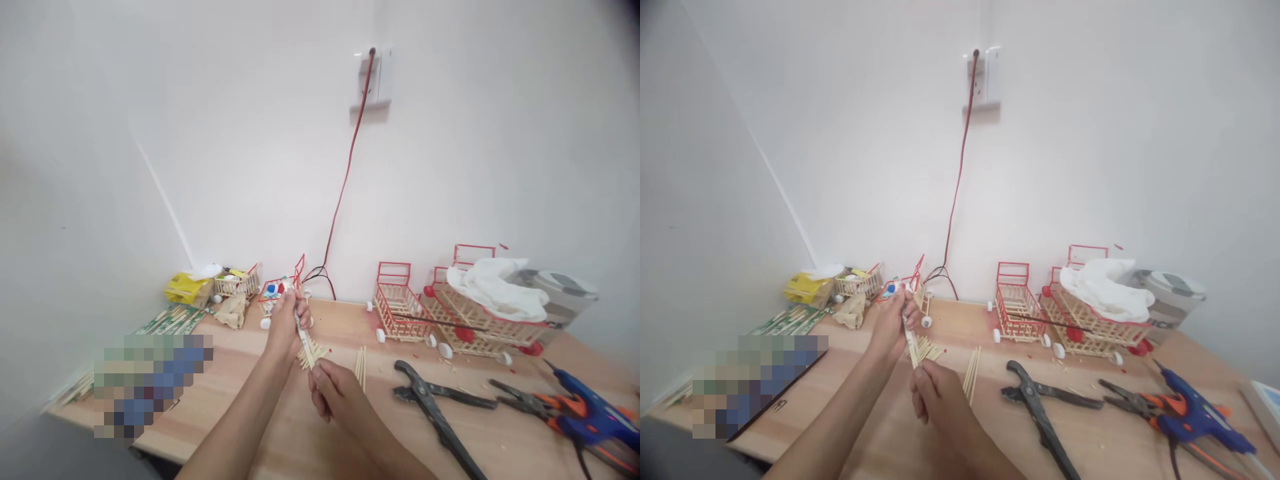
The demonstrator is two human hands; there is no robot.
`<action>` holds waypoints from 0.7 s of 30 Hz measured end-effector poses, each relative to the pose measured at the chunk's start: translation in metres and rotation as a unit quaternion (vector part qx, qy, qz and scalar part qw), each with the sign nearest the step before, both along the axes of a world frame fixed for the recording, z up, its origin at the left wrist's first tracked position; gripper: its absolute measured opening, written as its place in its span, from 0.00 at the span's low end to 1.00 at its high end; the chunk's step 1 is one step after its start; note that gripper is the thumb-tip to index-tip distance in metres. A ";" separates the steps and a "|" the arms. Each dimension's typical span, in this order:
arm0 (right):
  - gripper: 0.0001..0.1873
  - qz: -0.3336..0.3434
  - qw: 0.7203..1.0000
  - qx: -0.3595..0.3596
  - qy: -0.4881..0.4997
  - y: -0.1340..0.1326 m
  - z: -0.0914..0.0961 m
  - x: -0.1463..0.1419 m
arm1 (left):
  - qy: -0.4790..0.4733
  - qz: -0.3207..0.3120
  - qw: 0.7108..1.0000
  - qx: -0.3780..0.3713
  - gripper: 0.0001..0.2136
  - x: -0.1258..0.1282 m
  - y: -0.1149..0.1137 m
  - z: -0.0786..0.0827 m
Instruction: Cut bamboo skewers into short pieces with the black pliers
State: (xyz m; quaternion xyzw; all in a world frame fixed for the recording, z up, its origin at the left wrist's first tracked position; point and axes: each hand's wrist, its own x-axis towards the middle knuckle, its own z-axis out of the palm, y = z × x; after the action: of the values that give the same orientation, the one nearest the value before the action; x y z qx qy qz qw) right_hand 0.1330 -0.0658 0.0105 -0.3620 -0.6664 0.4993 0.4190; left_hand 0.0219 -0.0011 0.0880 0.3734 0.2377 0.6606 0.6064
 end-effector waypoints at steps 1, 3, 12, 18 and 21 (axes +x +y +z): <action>0.19 -0.010 1.000 0.002 0.009 -0.002 -0.001 0.000 | 0.001 0.000 1.000 -0.005 0.15 0.007 -0.001 -0.005; 0.21 -0.040 0.999 0.018 0.015 -0.005 -0.002 0.000 | 0.025 -0.009 1.000 -0.008 0.16 0.022 -0.007 -0.017; 0.21 0.008 0.996 -0.007 -0.088 0.017 -0.007 0.022 | 0.123 -0.052 0.990 -0.049 0.18 0.005 -0.025 -0.054; 0.22 -0.090 0.995 0.030 0.022 0.030 0.006 0.040 | 0.339 -0.160 0.926 -0.052 0.22 -0.027 -0.057 -0.066; 0.23 -0.048 0.997 -0.004 0.067 0.028 0.009 0.039 | 0.375 -0.225 0.897 -0.063 0.23 -0.016 -0.078 -0.072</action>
State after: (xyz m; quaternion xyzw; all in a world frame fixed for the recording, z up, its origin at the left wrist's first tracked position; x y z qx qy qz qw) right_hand 0.1719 -0.0379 0.0200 -0.3612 -0.6166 0.5044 0.4846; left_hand 0.0054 -0.0790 0.0163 0.5982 0.3981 0.3010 0.6269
